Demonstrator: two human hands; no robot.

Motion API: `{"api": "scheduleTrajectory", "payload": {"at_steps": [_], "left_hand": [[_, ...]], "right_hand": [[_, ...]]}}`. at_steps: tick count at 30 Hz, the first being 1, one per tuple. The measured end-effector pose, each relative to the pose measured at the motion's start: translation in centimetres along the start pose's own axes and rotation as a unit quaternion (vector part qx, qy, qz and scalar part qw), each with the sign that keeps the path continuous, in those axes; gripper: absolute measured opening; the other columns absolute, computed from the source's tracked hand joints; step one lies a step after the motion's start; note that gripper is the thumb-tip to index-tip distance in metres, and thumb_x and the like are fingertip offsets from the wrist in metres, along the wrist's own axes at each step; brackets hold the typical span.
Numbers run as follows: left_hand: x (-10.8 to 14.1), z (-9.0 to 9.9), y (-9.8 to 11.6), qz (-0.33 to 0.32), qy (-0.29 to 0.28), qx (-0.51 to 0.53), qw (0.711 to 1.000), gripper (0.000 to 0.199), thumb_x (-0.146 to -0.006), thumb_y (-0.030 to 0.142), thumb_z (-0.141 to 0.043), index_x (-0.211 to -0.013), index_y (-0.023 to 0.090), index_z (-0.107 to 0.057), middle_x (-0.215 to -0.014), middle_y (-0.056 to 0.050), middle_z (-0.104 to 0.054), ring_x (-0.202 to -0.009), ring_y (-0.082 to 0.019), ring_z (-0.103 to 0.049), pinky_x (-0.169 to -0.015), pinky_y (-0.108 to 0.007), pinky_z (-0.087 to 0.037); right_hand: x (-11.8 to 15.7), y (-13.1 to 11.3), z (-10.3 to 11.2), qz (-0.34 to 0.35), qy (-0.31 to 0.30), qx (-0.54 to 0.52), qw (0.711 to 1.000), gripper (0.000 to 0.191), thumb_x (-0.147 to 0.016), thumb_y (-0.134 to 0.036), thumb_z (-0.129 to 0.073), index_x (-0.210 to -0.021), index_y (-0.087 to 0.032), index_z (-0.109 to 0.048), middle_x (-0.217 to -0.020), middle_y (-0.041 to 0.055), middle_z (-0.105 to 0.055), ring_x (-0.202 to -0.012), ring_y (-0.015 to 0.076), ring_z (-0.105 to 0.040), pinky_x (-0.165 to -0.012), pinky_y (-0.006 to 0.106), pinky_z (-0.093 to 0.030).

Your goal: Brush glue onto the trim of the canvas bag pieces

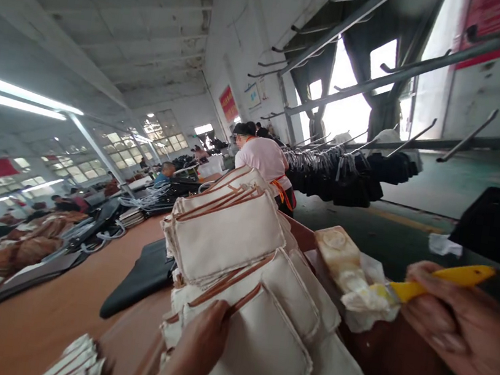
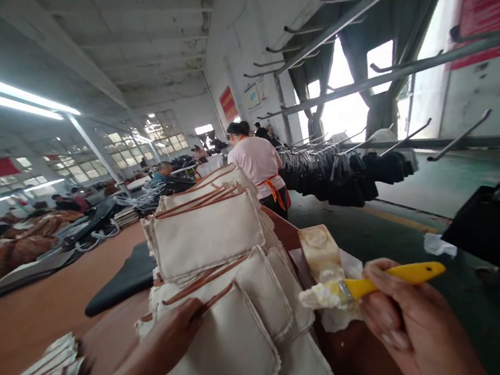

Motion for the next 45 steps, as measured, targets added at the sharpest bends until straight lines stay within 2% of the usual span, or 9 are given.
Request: {"api": "scheduleTrajectory", "payload": {"at_steps": [5, 7, 10, 17, 22, 27, 33, 40, 45], "left_hand": [[-0.8, -1.4, 1.9, 0.026, 0.027, 0.115, 0.993, 0.017, -0.088, 0.023, -0.048, -0.099, 0.023, -0.06, -0.094, -0.002, -0.069, -0.089, -0.019, -0.064, -0.076, -0.028, -0.042], [-1.5, -2.2, 2.7, 0.031, 0.031, 0.141, 0.989, 0.018, -0.089, 0.036, -0.052, -0.096, 0.023, -0.061, -0.091, -0.002, -0.069, -0.085, -0.02, -0.064, -0.073, -0.028, -0.042], [-2.3, -3.5, 3.2, 0.027, 0.041, 0.173, 0.984, 0.017, -0.088, 0.037, -0.055, -0.089, 0.022, -0.064, -0.087, -0.002, -0.068, -0.08, -0.019, -0.062, -0.071, -0.028, -0.042], [-2.4, -3.5, 3.2, -0.017, -0.002, 0.336, 0.942, 0.023, -0.09, 0.036, -0.056, -0.095, 0.021, -0.072, -0.086, -0.002, -0.061, -0.083, -0.017, -0.061, -0.076, -0.024, -0.045], [-1.9, -4.2, 3.7, -0.021, -0.039, 0.391, 0.919, 0.022, -0.089, 0.034, -0.059, -0.099, 0.022, -0.074, -0.086, -0.002, -0.057, -0.083, -0.017, -0.059, -0.074, -0.023, -0.045], [-1.5, -4.2, 3.9, -0.01, -0.038, 0.415, 0.909, 0.025, -0.089, 0.04, -0.06, -0.097, 0.021, -0.074, -0.084, -0.001, -0.055, -0.082, -0.016, -0.057, -0.075, -0.024, -0.044], [-1.1, -4.1, 4.3, -0.012, -0.043, 0.43, 0.902, 0.027, -0.087, 0.042, -0.062, -0.098, 0.021, -0.073, -0.087, -0.003, -0.059, -0.083, -0.018, -0.059, -0.074, -0.025, -0.045], [1.4, -3.5, 5.5, -0.079, 0.057, 0.366, 0.925, 0.018, -0.087, 0.039, -0.063, -0.085, 0.023, -0.071, -0.077, -0.001, -0.059, -0.068, -0.014, -0.056, -0.063, -0.022, -0.042], [2.6, -3.9, 5.5, -0.053, 0.09, 0.336, 0.936, 0.017, -0.081, 0.039, -0.068, -0.076, 0.023, -0.066, -0.07, 0.0, -0.061, -0.061, -0.013, -0.055, -0.059, -0.022, -0.042]], "right_hand": [[-1.2, 4.0, -3.6, -0.051, -0.043, -0.07, 0.995, 0.02, -0.085, -0.037, -0.072, -0.082, -0.022, -0.058, -0.041, -0.0068, -0.035, -0.034, 0.0067, -0.027, -0.039, 0.026, -0.015], [-1.9, 5.2, -5.0, -0.044, -0.061, -0.064, 0.995, 0.023, -0.086, -0.037, -0.072, -0.084, -0.021, -0.055, -0.041, -0.0083, -0.037, -0.034, 0.0061, -0.028, -0.038, 0.024, -0.015], [-3.0, 6.1, -6.6, -0.024, -0.076, -0.055, 0.995, 0.024, -0.088, -0.036, -0.069, -0.085, -0.02, -0.053, -0.04, -0.0101, -0.036, -0.033, 0.0052, -0.026, -0.037, 0.021, -0.016], [-3.6, 7.1, -9.2, -0.033, -0.146, 0.041, 0.988, 0.026, -0.088, -0.041, -0.065, -0.087, -0.018, -0.052, -0.041, -0.0108, -0.036, -0.033, 0.0054, -0.022, -0.036, 0.02, -0.012], [-4.3, 8.3, -11.1, 0.014, -0.188, 0.128, 0.974, 0.024, -0.091, -0.04, -0.061, -0.082, -0.019, -0.052, -0.045, -0.0084, -0.04, -0.039, 0.008, -0.03, -0.04, 0.022, -0.021], [-4.7, 6.9, -10.9, 0.088, -0.167, 0.196, 0.962, 0.023, -0.092, -0.04, -0.059, -0.082, -0.019, -0.055, -0.051, -0.006, -0.041, -0.046, 0.0108, -0.038, -0.044, 0.024, -0.028], [-2.5, 6.2, -10.6, 0.047, -0.219, 0.197, 0.955, 0.025, -0.092, -0.041, -0.06, -0.084, -0.018, -0.055, -0.052, -0.0066, -0.039, -0.045, 0.0099, -0.035, -0.042, 0.023, -0.025], [-3.0, 4.0, -9.9, 0.051, -0.147, 0.117, 0.981, 0.026, -0.092, -0.042, -0.059, -0.083, -0.019, -0.052, -0.047, -0.0089, -0.037, -0.04, 0.0074, -0.028, -0.039, 0.021, -0.021], [-2.2, 4.5, -10.8, -0.041, -0.24, 0.099, 0.965, 0.027, -0.086, -0.041, -0.066, -0.082, -0.019, -0.052, -0.045, -0.0094, -0.039, -0.038, 0.0066, -0.029, -0.039, 0.019, -0.019]]}}
Point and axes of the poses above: each hand's wrist, its own x-axis away from the middle knuckle, its own z-axis out of the back of the hand, y = z × x, the point moved 3 cm from there along -x, towards the middle knuckle
